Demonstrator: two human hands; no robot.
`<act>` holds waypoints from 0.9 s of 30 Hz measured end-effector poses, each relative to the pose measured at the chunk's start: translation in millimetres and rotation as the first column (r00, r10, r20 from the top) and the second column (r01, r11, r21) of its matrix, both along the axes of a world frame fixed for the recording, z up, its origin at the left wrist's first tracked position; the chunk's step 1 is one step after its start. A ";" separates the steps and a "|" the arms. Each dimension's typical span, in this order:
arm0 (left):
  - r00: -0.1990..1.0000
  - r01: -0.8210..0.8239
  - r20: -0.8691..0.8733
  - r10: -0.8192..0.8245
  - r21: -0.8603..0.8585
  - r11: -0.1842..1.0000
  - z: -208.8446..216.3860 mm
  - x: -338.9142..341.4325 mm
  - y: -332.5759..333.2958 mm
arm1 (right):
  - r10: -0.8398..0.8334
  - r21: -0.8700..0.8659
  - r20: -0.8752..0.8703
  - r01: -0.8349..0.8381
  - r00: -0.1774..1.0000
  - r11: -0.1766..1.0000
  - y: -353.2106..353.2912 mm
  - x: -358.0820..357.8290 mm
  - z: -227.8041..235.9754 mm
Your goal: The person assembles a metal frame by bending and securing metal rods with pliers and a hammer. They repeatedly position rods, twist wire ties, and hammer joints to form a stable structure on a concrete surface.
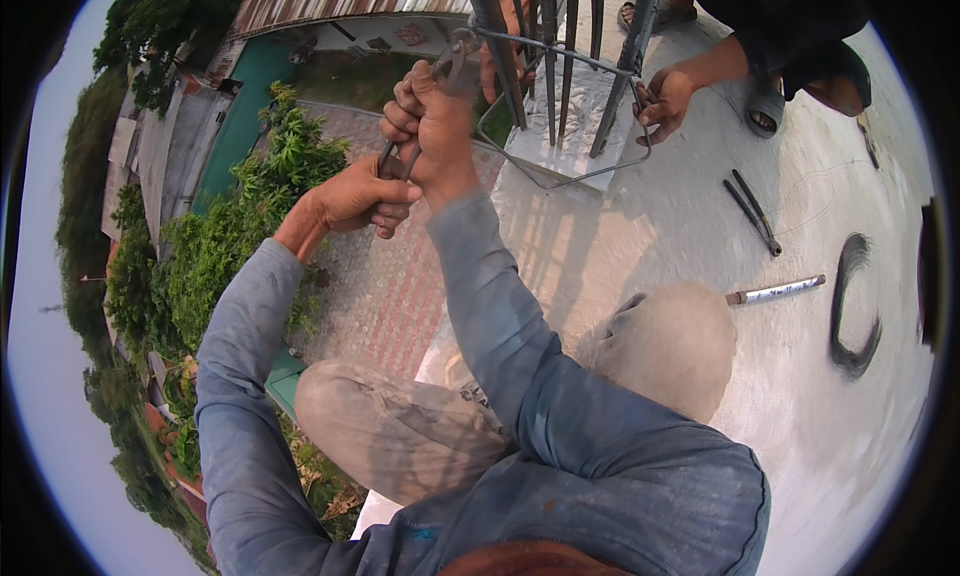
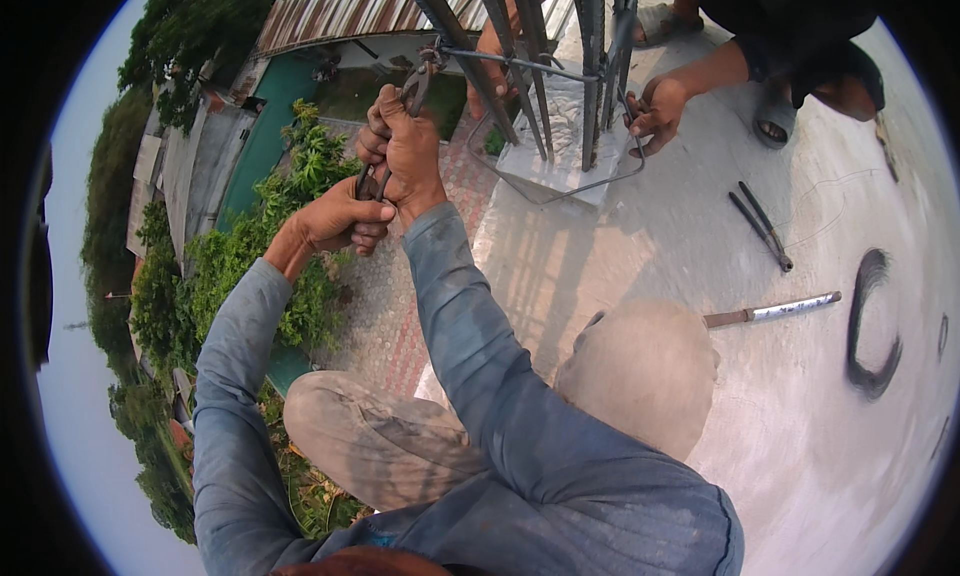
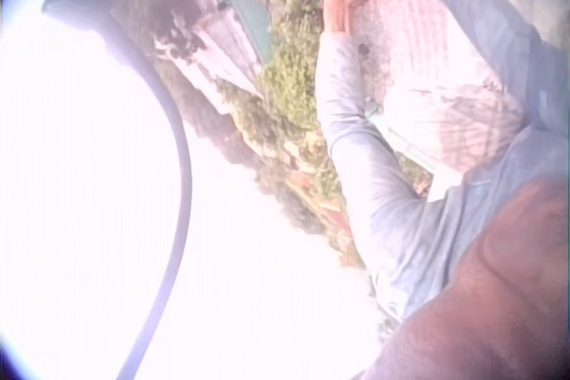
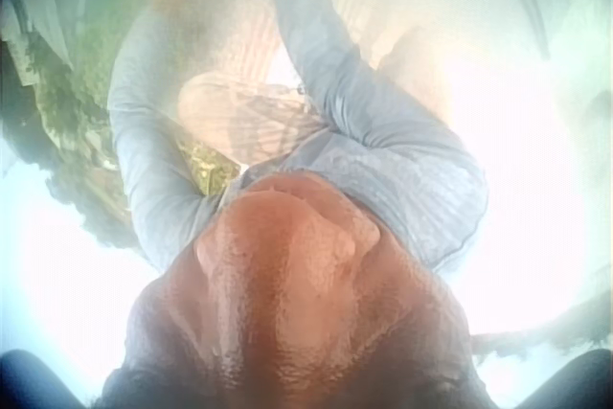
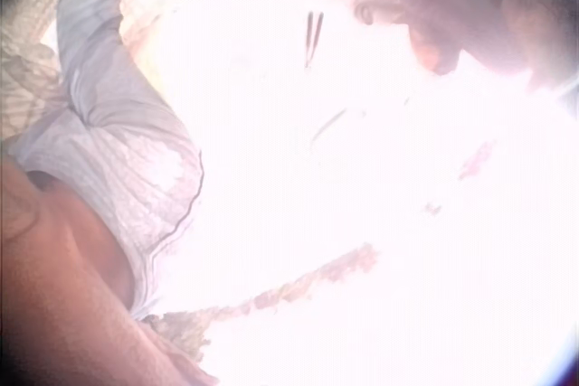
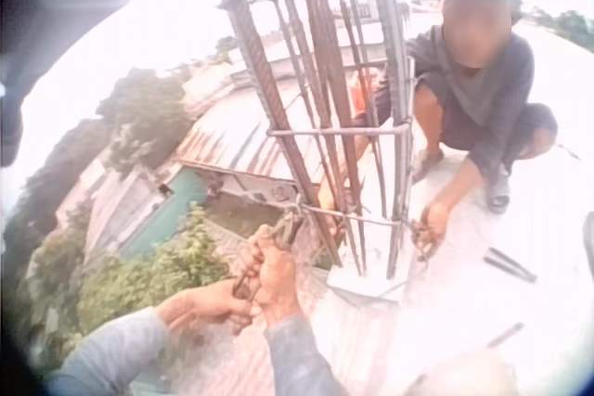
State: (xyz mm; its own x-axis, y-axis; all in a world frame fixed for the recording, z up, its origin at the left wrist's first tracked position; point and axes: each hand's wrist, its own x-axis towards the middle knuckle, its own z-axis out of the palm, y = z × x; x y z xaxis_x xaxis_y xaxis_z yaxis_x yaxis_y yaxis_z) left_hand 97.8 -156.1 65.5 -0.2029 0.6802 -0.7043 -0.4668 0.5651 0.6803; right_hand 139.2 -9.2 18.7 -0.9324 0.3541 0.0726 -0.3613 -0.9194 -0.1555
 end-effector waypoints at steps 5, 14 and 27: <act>0.887 -0.004 -0.458 -0.048 -0.113 0.994 19.5 19.5 9.0 | -0.062 0.047 0.030 0.060 0.998 0.997 -1.3 3.3 6.3; 0.166 -0.125 -0.984 -0.065 -0.087 0.988 -36.0 35.1 12.4 | -0.825 0.840 0.431 0.171 0.364 0.515 -29.2 -22.8 24.3; 0.872 0.195 -0.424 -0.247 -0.162 0.967 32.3 -1.8 2.7 | 0.016 -0.226 -0.322 -0.093 0.947 0.970 -12.0 -9.9 -8.1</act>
